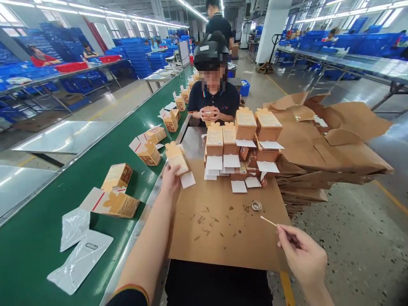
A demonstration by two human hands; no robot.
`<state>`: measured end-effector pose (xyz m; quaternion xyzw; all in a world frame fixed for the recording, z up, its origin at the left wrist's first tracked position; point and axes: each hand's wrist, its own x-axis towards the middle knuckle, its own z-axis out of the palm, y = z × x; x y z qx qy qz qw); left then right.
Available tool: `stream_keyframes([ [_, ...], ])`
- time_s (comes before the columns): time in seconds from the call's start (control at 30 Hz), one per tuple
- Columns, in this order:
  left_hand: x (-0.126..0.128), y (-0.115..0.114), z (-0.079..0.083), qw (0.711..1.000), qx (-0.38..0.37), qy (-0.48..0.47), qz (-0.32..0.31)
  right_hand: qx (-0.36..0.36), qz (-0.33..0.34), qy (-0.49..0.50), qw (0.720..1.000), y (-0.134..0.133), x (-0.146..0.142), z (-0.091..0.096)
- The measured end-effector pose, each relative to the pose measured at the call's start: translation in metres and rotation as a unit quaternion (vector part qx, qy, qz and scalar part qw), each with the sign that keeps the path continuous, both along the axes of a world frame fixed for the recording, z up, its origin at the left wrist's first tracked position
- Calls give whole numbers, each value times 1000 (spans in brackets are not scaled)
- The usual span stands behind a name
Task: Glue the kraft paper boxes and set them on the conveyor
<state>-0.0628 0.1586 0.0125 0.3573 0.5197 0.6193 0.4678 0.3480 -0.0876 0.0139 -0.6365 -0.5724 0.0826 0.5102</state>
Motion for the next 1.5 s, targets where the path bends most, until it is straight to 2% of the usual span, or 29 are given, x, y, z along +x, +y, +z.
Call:
stream_keyframes([
  [0.1, -12, -78, -13, 998, -23, -43, -28, 10, 14, -65, 998, 26, 2, -8],
  [0.2, 3, -153, -21, 992, -84, -49, -76, 8, 35, -102, 994, 47, 1, -16],
  [0.27, 21, -184, -23, 986, -116, -41, -114, 3, 43, -106, 993, 56, 1, -21],
  [0.3, 31, -193, -24, 983, -123, -35, -131, 1, 46, -106, 993, 59, 2, -23],
  [0.37, 45, -198, -26, 980, -126, -17, -156, -1, 49, -104, 993, 62, 4, -25],
  [0.43, 52, -192, -28, 979, -123, -3, -165, 0, 45, -100, 994, 60, 4, -23],
  [0.57, 52, -176, -28, 975, -135, 13, -179, 29, 31, -53, 998, 39, -11, -16],
  [0.67, 51, -172, -25, 971, -147, 21, -187, 16, 95, 22, 995, 16, -45, -16],
  [0.77, 51, -173, -24, 971, -150, 26, -184, -16, 183, 59, 981, 0, -84, -26],
  [0.83, 52, -175, -24, 971, -146, 32, -186, -31, 209, 60, 976, -3, -103, -35],
  [0.93, 54, -178, -26, 972, -134, 40, -189, -49, 235, 56, 969, 0, -115, -44],
  [1.17, 60, -188, -43, 979, -96, 63, -168, -52, 223, 73, 971, 7, -103, -47],
  [1.3, 67, -205, -46, 975, -65, 156, -145, -46, 190, 90, 977, -4, -84, -41],
  [1.5, 76, -230, -47, 944, -63, 291, -143, -55, 139, 142, 978, -24, -61, -37],
])
